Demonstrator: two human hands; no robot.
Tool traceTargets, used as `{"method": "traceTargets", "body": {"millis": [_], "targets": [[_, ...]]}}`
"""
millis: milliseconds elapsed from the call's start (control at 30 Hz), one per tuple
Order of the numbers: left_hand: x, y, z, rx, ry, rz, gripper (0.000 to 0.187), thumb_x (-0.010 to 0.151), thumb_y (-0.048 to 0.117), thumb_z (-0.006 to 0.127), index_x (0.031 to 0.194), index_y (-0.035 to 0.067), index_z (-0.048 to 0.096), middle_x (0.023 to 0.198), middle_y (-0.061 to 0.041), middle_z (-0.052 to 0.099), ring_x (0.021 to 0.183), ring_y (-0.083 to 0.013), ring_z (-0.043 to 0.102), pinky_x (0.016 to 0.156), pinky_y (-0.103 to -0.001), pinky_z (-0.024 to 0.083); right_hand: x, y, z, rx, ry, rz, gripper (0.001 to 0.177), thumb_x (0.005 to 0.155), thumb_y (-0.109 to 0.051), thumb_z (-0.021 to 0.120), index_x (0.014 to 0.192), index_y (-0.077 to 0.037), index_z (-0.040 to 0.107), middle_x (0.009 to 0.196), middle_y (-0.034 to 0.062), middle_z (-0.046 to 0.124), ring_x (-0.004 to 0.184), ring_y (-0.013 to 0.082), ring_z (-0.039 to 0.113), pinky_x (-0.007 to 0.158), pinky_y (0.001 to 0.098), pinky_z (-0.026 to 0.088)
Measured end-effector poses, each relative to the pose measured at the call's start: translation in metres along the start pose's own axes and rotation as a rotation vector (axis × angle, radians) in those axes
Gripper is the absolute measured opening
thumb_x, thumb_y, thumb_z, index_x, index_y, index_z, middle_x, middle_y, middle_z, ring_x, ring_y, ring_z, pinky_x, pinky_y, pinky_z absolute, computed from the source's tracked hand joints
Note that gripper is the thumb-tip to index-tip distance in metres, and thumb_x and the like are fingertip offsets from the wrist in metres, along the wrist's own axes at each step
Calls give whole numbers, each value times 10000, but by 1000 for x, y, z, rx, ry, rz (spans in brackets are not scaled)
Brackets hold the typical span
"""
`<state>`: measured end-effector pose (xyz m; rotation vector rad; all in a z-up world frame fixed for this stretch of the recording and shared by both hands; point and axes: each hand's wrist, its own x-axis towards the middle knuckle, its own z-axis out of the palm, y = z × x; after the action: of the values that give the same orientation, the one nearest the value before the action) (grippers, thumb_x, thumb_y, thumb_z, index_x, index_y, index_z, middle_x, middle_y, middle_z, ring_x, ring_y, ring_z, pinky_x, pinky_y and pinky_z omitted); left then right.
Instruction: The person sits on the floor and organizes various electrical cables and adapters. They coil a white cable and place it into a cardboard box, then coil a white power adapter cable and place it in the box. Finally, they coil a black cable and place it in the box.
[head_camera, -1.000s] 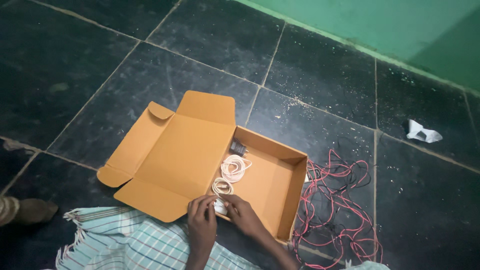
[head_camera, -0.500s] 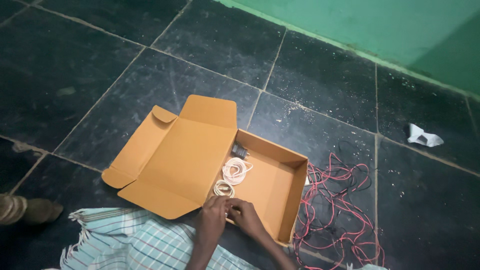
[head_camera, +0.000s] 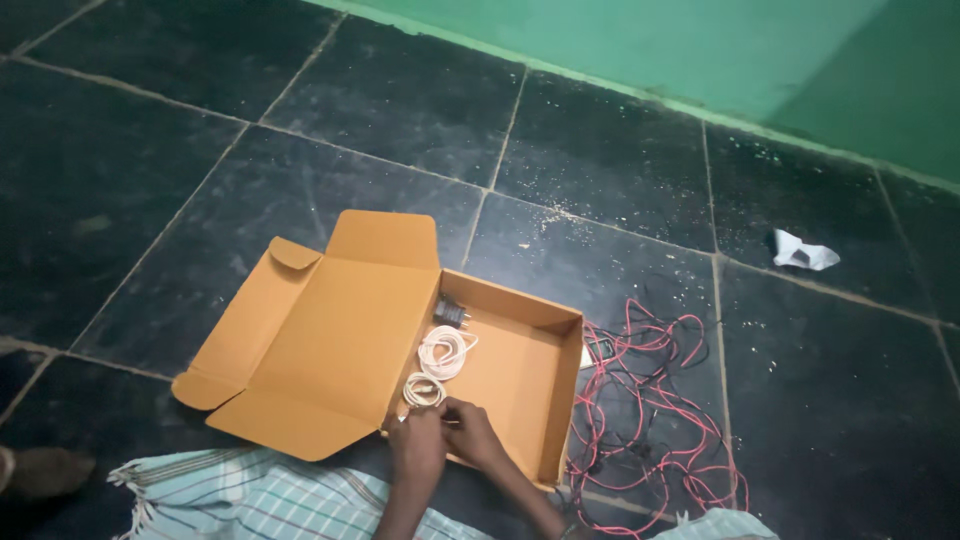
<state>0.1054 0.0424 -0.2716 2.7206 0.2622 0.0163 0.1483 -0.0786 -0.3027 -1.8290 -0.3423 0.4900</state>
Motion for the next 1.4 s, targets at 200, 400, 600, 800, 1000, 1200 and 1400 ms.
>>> {"method": "traceTargets", "body": {"millis": [200, 400, 600, 800, 1000, 1200, 1400], "targets": [[1, -3, -8, -38, -29, -14, 147, 853, 99, 683, 966, 137, 768, 857, -145, 745, 822, -323, 739, 747, -445, 574, -4, -18, -3, -101, 0, -6, 164, 832, -2, 738, 985, 7, 681, 885, 121, 764, 852, 167, 752, 803, 329, 622], [-9, 11, -26, 67, 133, -66, 162, 854, 226, 681, 938, 104, 745, 954, -115, 743, 923, -292, 721, 815, -429, 562, -33, -57, -22, -133, 88, -20, 143, 894, -68, 737, 1021, -10, 710, 985, 107, 770, 938, 216, 780, 817, 335, 631], [-15, 14, -30, 10, 313, 5, 174, 881, 260, 642, 916, 122, 742, 917, -79, 740, 930, -271, 699, 844, -431, 530, -88, -67, -71, -188, 396, -223, 133, 903, -60, 725, 1031, -28, 740, 990, 94, 771, 894, 196, 765, 775, 310, 613], [-16, 15, -29, 27, 316, 13, 177, 916, 257, 623, 936, 130, 745, 947, -71, 740, 947, -266, 694, 840, -425, 522, -137, -46, -132, -201, 924, -45, 127, 908, -97, 703, 1024, -56, 736, 936, 79, 732, 786, 155, 725, 685, 302, 564], [-19, 17, -35, -26, 321, 33, 205, 921, 253, 616, 1000, 130, 760, 983, -68, 749, 984, -260, 686, 876, -428, 507, -139, -13, -155, -175, 924, 111, 253, 807, -159, 832, 1011, -55, 724, 850, 72, 732, 713, 195, 692, 661, 306, 555], [-26, 25, -47, -102, 313, 30, 191, 921, 206, 632, 1038, 120, 756, 1034, -77, 751, 1046, -265, 668, 964, -423, 487, -135, -1, -145, -323, 931, -2, 163, 832, -155, 802, 957, -53, 782, 835, 81, 707, 710, 183, 706, 669, 300, 556], [-34, 73, -70, -424, 449, 181, 180, 859, 78, 652, 1002, 89, 759, 1151, -147, 735, 1169, -355, 624, 1041, -439, 435, -147, -53, -145, -93, 830, -136, 134, 939, -114, 694, 1011, -6, 725, 926, 96, 687, 823, 178, 701, 735, 294, 557]]}}
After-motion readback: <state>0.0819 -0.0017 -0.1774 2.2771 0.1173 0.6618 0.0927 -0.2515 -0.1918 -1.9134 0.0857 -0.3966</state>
